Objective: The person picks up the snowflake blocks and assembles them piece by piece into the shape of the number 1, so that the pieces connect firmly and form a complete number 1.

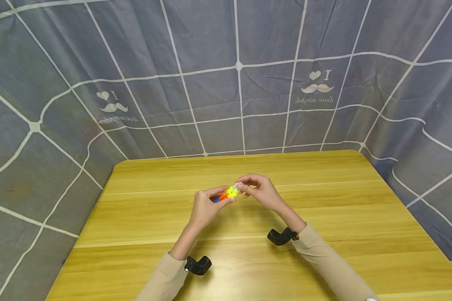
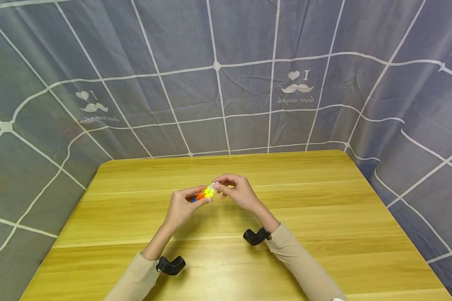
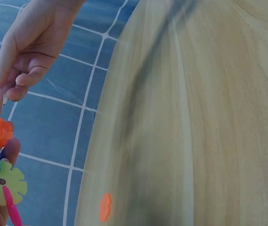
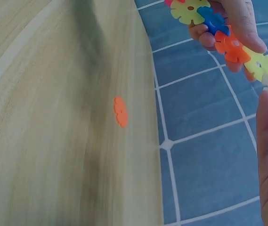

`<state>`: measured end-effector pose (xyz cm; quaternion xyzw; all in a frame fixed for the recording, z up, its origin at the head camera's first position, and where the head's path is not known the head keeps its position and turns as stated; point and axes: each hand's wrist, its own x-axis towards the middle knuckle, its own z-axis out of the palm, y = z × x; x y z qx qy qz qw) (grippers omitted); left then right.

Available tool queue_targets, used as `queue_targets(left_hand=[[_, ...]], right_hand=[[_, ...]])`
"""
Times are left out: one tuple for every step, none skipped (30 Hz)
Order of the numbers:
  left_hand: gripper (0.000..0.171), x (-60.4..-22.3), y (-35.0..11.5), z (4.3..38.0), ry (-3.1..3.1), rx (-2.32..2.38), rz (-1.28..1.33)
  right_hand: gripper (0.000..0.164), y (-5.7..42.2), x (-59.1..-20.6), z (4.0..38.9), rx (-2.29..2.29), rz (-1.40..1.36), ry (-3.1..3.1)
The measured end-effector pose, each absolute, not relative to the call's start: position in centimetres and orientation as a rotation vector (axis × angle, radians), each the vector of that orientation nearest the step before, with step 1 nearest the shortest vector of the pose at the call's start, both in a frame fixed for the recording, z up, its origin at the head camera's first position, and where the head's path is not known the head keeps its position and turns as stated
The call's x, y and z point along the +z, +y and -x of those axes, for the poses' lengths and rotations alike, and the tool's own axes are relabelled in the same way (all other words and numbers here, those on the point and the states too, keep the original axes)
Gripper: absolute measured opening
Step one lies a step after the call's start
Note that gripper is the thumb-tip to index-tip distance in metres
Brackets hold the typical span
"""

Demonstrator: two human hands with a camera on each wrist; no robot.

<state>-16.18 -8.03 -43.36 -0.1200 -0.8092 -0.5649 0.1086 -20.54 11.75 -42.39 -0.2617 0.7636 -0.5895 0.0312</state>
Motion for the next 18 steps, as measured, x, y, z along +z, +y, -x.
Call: queue_targets(left_hand=[[0.035, -43.42, -8.09, 16.18, -2.382, -1.669, 0.345], [0.035, -43.47, -8.14, 16.17, -2.383, -1.676, 0.337], [0.035, -43.53, -8.19, 16.16, -2.386, -1.679, 0.329], [0.035, -43.55, -8.22, 16.15, -2.389, -1.678, 0.323], [0.036, -43.56, -8.25, 16.14, -2.391, -1.675, 0.320], [0.037, -43.58, -8.28, 16.13, -2.393, -1.672, 0.320], [0.037, -43.59, -8.31, 16.11, -2.394, -1.670, 0.320], [0.038, -43.61, -8.34, 16.11, -2.395, -1.668, 0.323], [0.038, -43.67, -8.39, 16.11, -2.396, -1.660, 0.330], [0.039, -43.71, -8.44, 16.11, -2.396, -1.655, 0.333], [0.038, -43.74, -8.49, 16.10, -2.398, -1.647, 0.334], [0.038, -43.79, -8.56, 16.10, -2.400, -1.636, 0.333], [0.038, -43.83, -8.61, 16.09, -2.401, -1.625, 0.330], [0.037, -43.83, -8.65, 16.09, -2.402, -1.613, 0.328], [0.037, -43.83, -8.69, 16.08, -2.404, -1.598, 0.323], [0.037, -43.76, -8.70, 16.06, -2.406, -1.589, 0.314], [0.036, -43.73, -8.72, 16.07, -2.409, -1.577, 0.311], [0.036, -43.67, -8.72, 16.07, -2.409, -1.569, 0.311]], right_hand=[[0.019, 11.70, -42.41, 20.54, -1.822, 0.802, 2.350], [0.019, 11.65, -42.45, 20.53, -1.828, 0.797, 2.349], [0.019, 11.60, -42.47, 20.52, -1.834, 0.792, 2.349], [0.019, 11.55, -42.50, 20.52, -1.839, 0.785, 2.349], [0.019, 11.51, -42.51, 20.51, -1.844, 0.780, 2.350], [0.019, 11.45, -42.53, 20.50, -1.846, 0.773, 2.349], [0.019, 11.39, -42.54, 20.51, -1.849, 0.766, 2.347], [0.019, 11.33, -42.53, 20.50, -1.853, 0.761, 2.342], [0.020, 11.27, -42.54, 20.51, -1.857, 0.755, 2.335], [0.021, 11.22, -42.55, 20.51, -1.859, 0.750, 2.331], [0.021, 11.17, -42.57, 20.53, -1.862, 0.744, 2.325], [0.021, 11.11, -42.60, 20.52, -1.867, 0.739, 2.318], [0.021, 11.07, -42.63, 20.54, -1.872, 0.733, 2.315], [0.021, 11.02, -42.64, 20.53, -1.879, 0.730, 2.310], [0.021, 10.96, -42.70, 20.55, -1.886, 0.728, 2.306], [0.021, 10.90, -42.73, 20.56, -1.893, 0.727, 2.303], [0.021, 10.83, -42.79, 20.58, -1.902, 0.725, 2.299], [0.020, 10.76, -42.83, 20.57, -1.911, 0.724, 2.295]])
